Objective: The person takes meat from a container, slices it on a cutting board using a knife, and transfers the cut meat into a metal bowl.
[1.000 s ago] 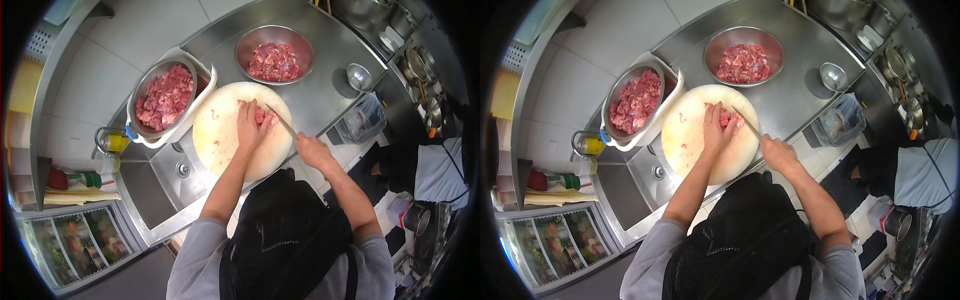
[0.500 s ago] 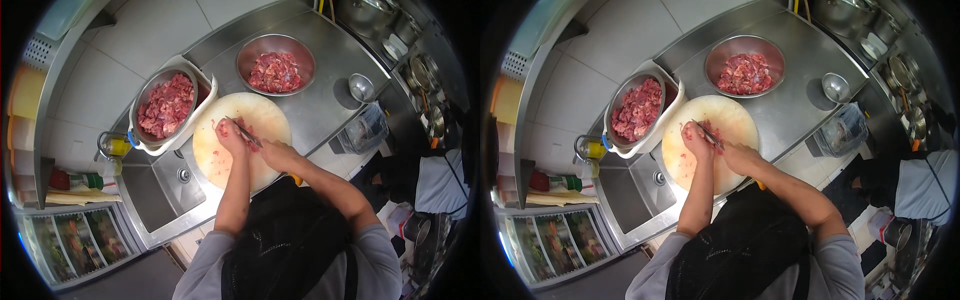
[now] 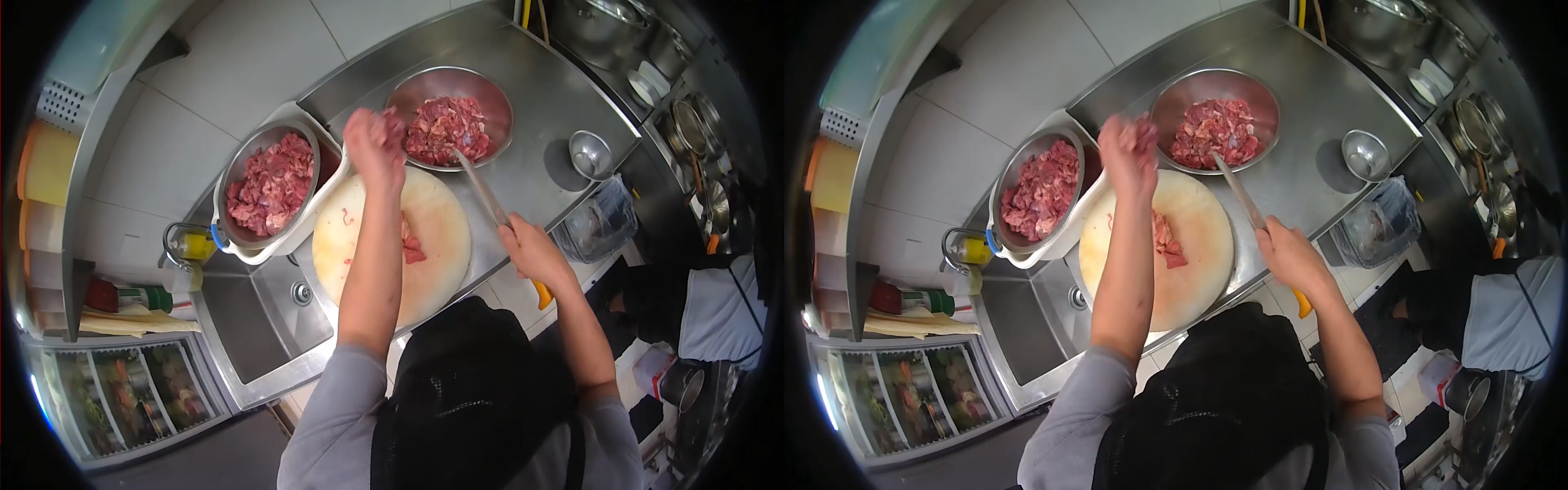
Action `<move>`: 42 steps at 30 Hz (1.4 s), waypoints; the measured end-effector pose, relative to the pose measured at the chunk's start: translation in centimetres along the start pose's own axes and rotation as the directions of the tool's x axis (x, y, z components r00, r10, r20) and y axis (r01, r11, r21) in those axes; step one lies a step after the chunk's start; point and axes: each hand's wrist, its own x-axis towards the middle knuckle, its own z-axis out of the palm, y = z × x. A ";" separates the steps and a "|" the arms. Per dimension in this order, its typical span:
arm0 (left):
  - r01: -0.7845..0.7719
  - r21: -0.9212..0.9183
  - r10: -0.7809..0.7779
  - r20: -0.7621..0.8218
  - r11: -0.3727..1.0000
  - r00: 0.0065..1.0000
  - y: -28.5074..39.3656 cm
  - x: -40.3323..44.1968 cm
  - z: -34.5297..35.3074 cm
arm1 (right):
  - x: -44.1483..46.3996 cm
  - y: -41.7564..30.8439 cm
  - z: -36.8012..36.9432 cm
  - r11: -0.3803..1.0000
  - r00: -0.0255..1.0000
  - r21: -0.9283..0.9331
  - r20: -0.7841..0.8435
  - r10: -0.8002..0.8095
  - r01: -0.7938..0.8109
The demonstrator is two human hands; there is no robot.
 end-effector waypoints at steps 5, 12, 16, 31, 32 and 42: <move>-0.031 0.714 -0.027 0.070 0.699 0.997 -4.1 4.2 3.2 | -2.4 4.6 -0.3 0.991 0.995 0.124 -0.081 0.052 -0.042; -0.407 0.866 -0.407 0.274 -0.290 0.872 -0.9 -16.1 -8.0 | -4.7 9.9 -0.8 0.964 0.993 0.261 -0.099 0.071 -0.043; -0.341 0.893 -0.134 0.315 -0.294 0.940 -2.7 -24.2 -8.3 | -4.2 10.6 -0.1 0.970 0.997 0.239 -0.058 0.056 -0.041; -0.431 0.899 0.216 0.407 0.075 0.888 -0.2 -0.8 2.7 | -3.5 10.9 1.1 0.987 0.996 0.157 -0.091 -0.006 0.021; -0.394 0.919 0.239 0.385 -0.010 0.891 1.7 -0.3 0.5 | -3.7 10.7 1.3 0.982 0.995 0.190 -0.101 0.016 0.004; 0.311 0.822 -0.161 -0.430 -0.478 0.888 18.9 -3.5 -25.6 | -4.2 8.7 4.3 0.975 0.988 0.200 -0.099 0.114 -0.093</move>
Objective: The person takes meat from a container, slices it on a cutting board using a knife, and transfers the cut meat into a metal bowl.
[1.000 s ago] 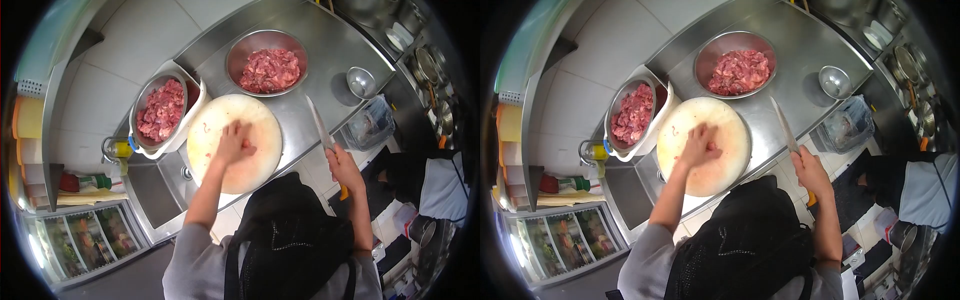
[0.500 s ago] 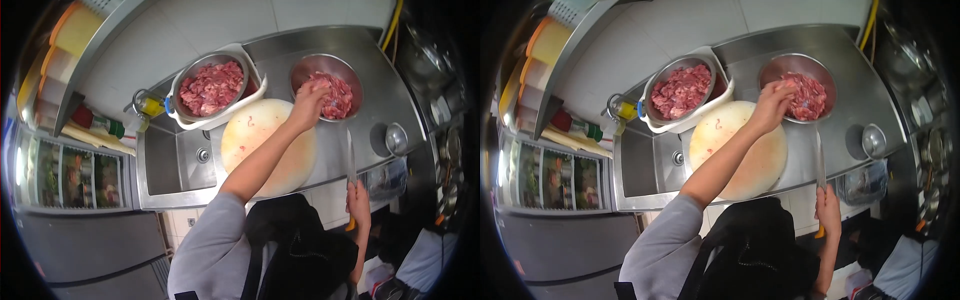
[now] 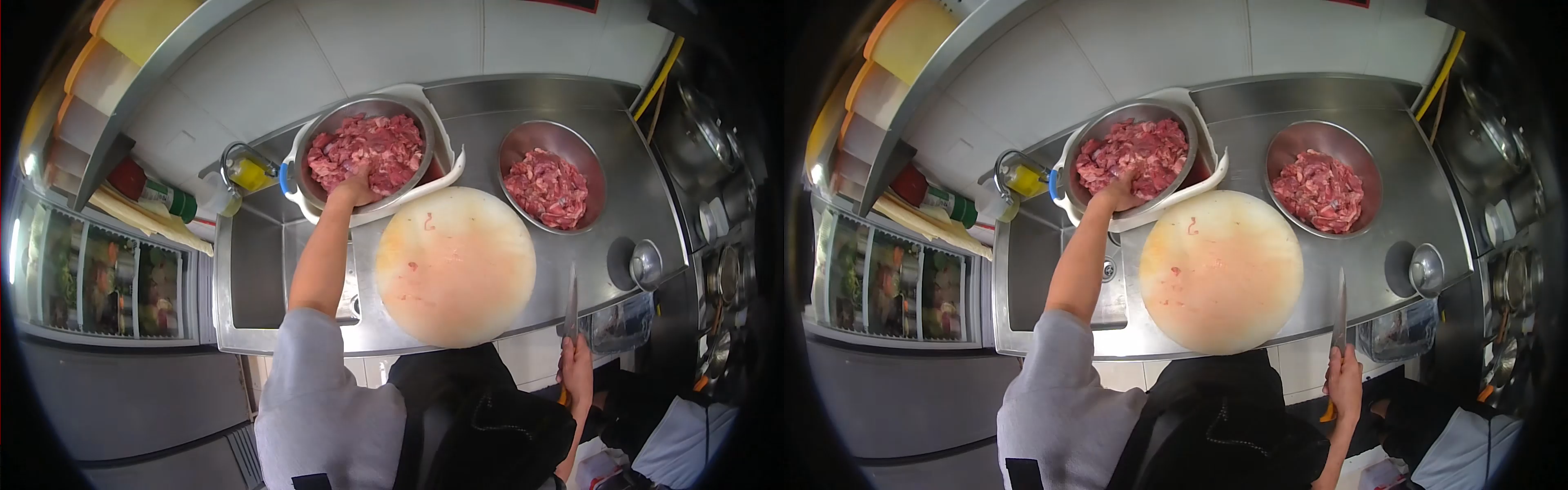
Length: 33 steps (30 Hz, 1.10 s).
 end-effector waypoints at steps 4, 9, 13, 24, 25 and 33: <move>0.101 0.248 -0.074 -0.117 0.964 0.990 1.0 0.1 1.0 | -0.7 -3.0 1.8 0.997 0.998 -0.055 -0.017 -0.061 0.060; -0.131 0.117 0.152 -0.197 0.984 0.968 -1.0 1.4 -1.0 | -2.4 -3.8 3.3 0.996 0.996 -0.034 -0.045 -0.083 0.081; -0.182 -0.483 0.076 -0.230 0.857 0.970 -3.2 2.1 -5.1 | -3.9 -2.2 2.8 0.992 0.998 -0.121 -0.049 -0.049 0.042; 0.070 -0.981 0.417 -0.013 -0.181 0.909 12.3 -11.3 -11.1 | -2.7 -3.0 5.0 0.979 0.987 -0.140 -0.041 -0.156 0.148; 0.170 -0.965 0.508 0.046 -0.201 0.860 12.9 -11.6 -8.5 | -2.8 -3.0 4.9 0.971 0.981 -0.156 -0.039 -0.188 0.180; -0.422 -0.351 0.315 -0.324 0.836 0.892 10.0 -14.3 13.4 | -4.1 -1.6 3.6 0.994 0.995 -0.074 -0.049 -0.083 0.080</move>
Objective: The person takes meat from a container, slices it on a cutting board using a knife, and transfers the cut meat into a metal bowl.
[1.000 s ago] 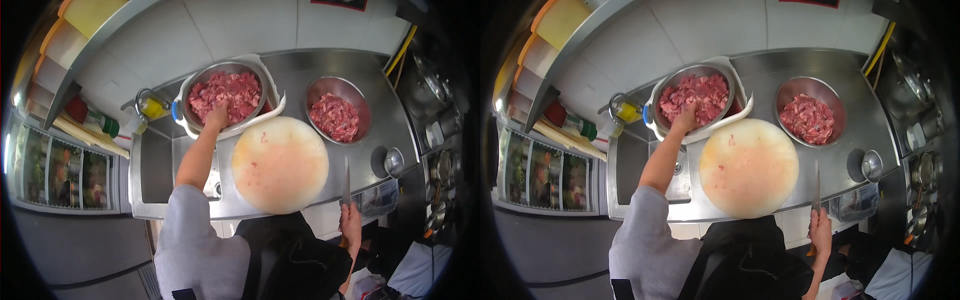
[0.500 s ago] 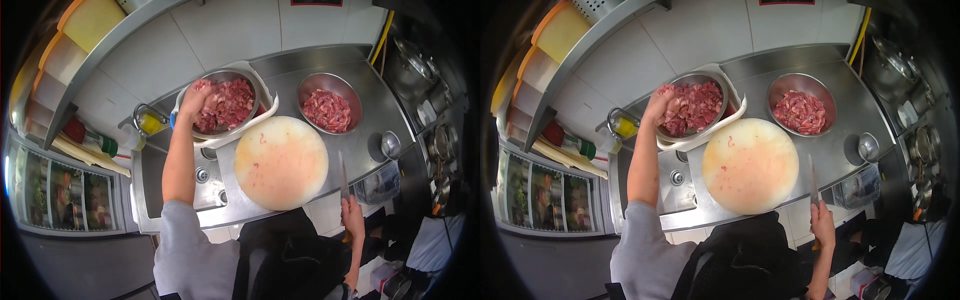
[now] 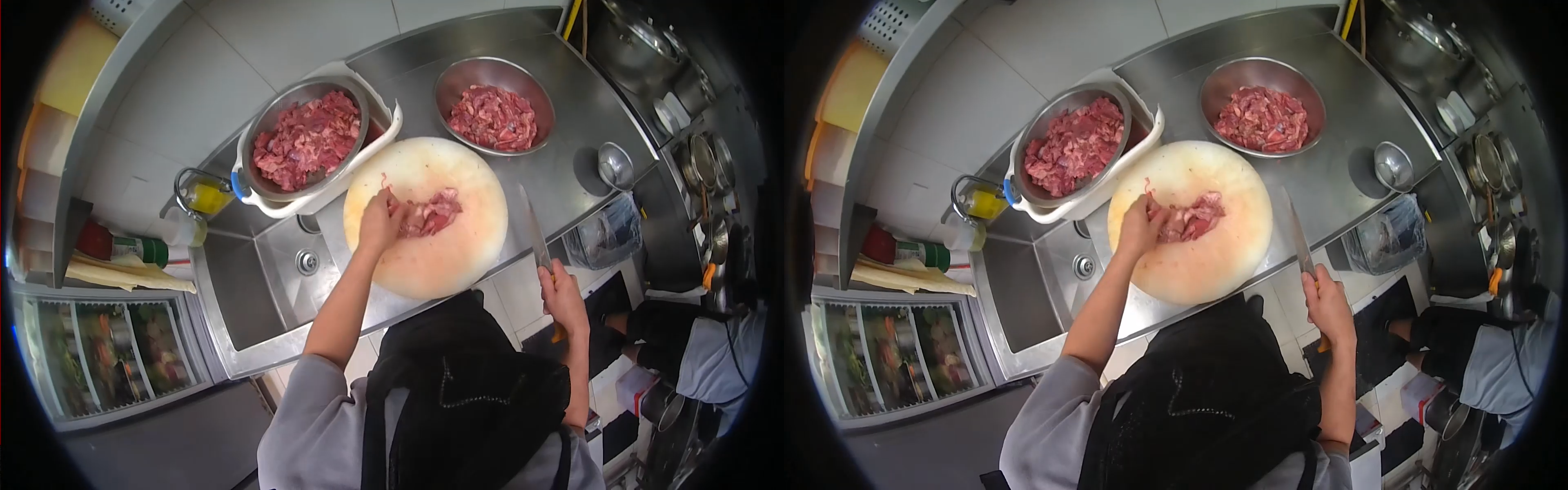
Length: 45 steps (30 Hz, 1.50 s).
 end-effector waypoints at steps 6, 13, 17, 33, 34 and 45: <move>-0.217 0.345 0.267 -0.104 0.913 0.958 -0.4 -1.6 -2.9 | -0.3 -0.3 -0.1 0.999 0.999 -0.021 -0.030 0.025 -0.025; -0.272 0.029 0.268 0.092 0.962 0.959 1.5 -0.6 -0.1 | 1.0 -0.9 1.0 0.998 0.998 -0.051 0.056 -0.035 0.038; 0.046 -0.276 -0.009 0.133 0.960 0.991 3.3 1.7 -2.1 | 1.2 -1.3 0.6 0.998 0.997 -0.030 0.061 -0.051 0.053; -0.174 0.512 0.037 0.267 0.841 0.963 4.1 0.4 -3.9 | 1.5 0.8 0.2 0.997 0.998 -0.061 0.038 -0.054 0.056; -0.169 0.507 0.027 0.275 0.845 0.961 4.1 -0.2 -3.7 | 1.0 1.0 0.2 0.997 0.998 -0.066 0.046 -0.042 0.045; -0.137 0.230 0.105 0.145 0.964 0.984 3.6 5.1 5.5 | 2.3 -2.0 0.7 0.985 0.990 -0.143 0.111 -0.083 0.099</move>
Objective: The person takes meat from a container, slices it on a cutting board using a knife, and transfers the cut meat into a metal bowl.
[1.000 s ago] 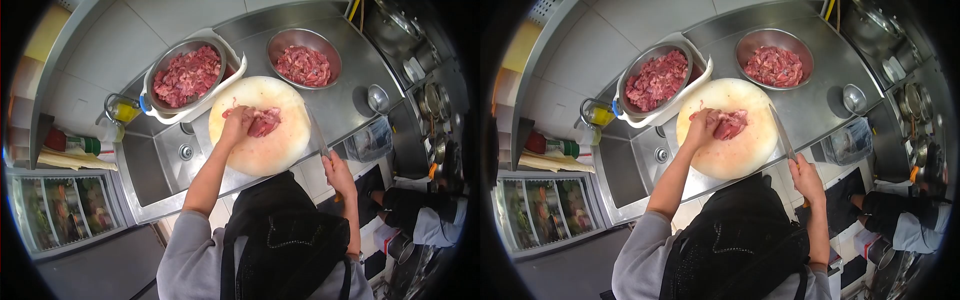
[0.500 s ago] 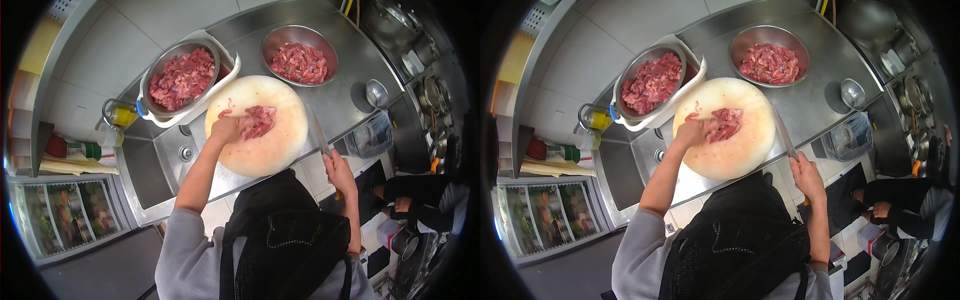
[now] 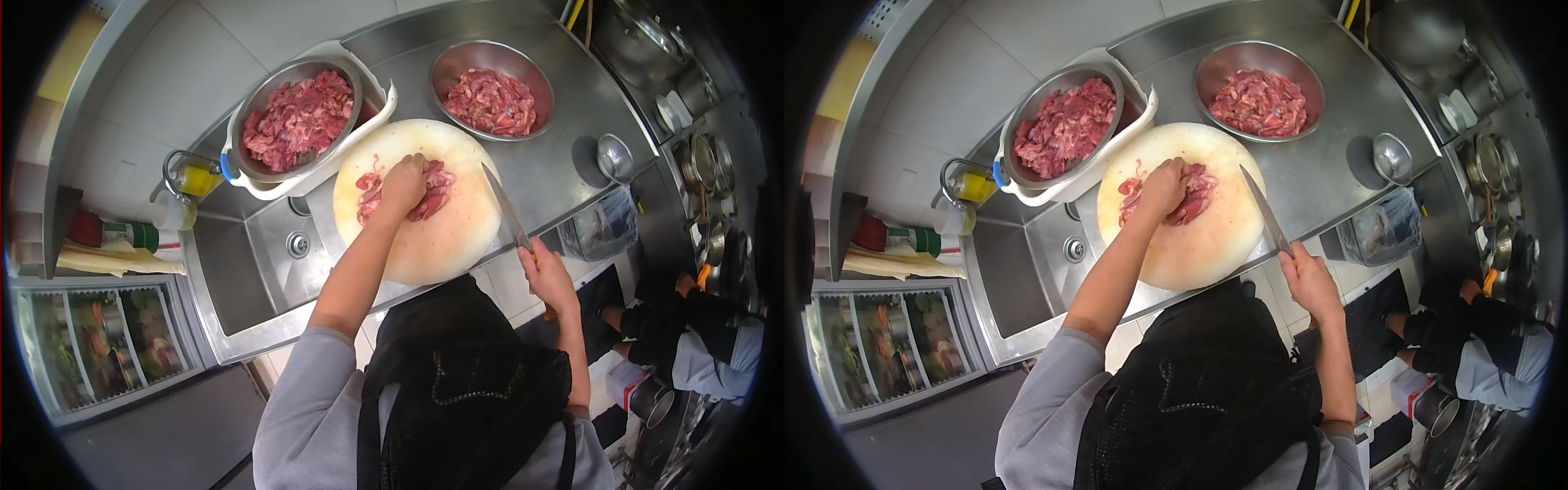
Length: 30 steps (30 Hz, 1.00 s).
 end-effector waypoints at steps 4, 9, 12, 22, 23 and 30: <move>0.020 -0.271 -0.010 0.036 0.962 0.999 0.3 1.0 -2.0 | -0.2 0.3 -0.1 0.999 0.999 -0.017 -0.031 -0.038 0.038; -0.066 -0.245 0.088 0.081 0.967 0.993 2.2 0.8 -1.5 | -0.9 1.6 -0.5 0.999 0.999 0.016 -0.033 0.029 -0.029; 0.110 -0.486 -0.033 0.165 0.867 0.986 3.1 0.0 -1.4 | -1.0 2.1 -0.3 0.999 0.998 0.049 -0.056 0.007 -0.005; -0.198 0.076 0.208 -0.152 0.977 0.966 2.2 -8.4 -2.5 | 2.2 -2.0 2.6 0.968 0.990 -0.208 0.057 -0.129 0.139; -0.204 0.072 0.213 -0.164 0.976 0.963 2.1 -8.7 -2.3 | 3.2 -2.8 3.5 0.952 0.981 -0.254 0.132 -0.143 0.173; -0.230 0.073 0.235 -0.067 0.970 0.970 1.2 -10.3 -4.6 | 5.7 -1.1 1.3 0.901 0.997 -0.430 -0.034 -0.074 0.052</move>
